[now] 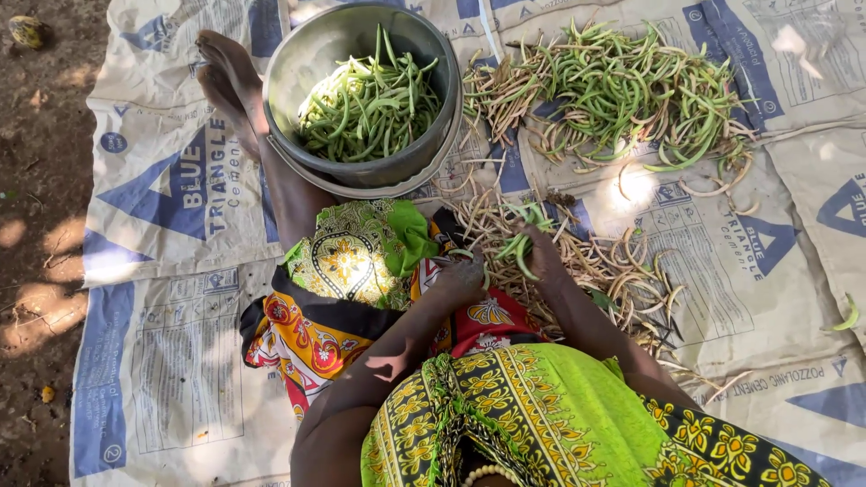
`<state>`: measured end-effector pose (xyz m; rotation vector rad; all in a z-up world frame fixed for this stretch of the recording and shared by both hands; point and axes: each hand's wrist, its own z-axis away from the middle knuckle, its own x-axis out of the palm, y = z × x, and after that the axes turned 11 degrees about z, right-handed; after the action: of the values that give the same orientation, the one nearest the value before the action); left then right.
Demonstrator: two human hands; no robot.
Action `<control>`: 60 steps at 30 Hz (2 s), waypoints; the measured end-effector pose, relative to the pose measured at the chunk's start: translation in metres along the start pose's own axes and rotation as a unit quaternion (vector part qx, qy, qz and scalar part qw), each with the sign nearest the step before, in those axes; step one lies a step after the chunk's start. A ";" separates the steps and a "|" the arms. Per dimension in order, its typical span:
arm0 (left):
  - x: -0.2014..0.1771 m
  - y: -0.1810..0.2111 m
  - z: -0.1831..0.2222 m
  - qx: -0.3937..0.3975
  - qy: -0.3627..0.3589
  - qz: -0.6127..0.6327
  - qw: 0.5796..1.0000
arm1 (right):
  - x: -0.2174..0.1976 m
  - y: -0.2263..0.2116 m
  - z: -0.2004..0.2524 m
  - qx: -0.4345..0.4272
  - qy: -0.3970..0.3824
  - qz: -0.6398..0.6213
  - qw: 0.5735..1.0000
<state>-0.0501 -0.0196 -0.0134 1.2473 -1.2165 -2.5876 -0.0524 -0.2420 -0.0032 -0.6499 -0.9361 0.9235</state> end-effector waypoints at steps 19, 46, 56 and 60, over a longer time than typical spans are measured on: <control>-0.081 0.074 0.054 0.068 0.192 0.346 0.916 | -0.014 0.018 0.009 0.010 -0.055 -0.043 0.998; -0.049 0.006 0.021 0.147 0.215 0.172 0.950 | 0.050 -0.107 0.035 -0.102 0.058 0.045 0.992; -0.048 0.001 0.027 0.096 0.133 0.119 0.979 | 0.280 -0.221 -0.007 -0.127 -0.230 -0.107 0.959; -0.055 0.002 0.025 0.075 0.138 0.118 0.980 | 0.289 -0.166 -0.058 -0.114 -0.160 0.033 0.980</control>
<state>-0.0301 0.0135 0.0339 1.3381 -1.4235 -2.1094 0.1418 -0.0701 0.2143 -0.7414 -1.3291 1.0062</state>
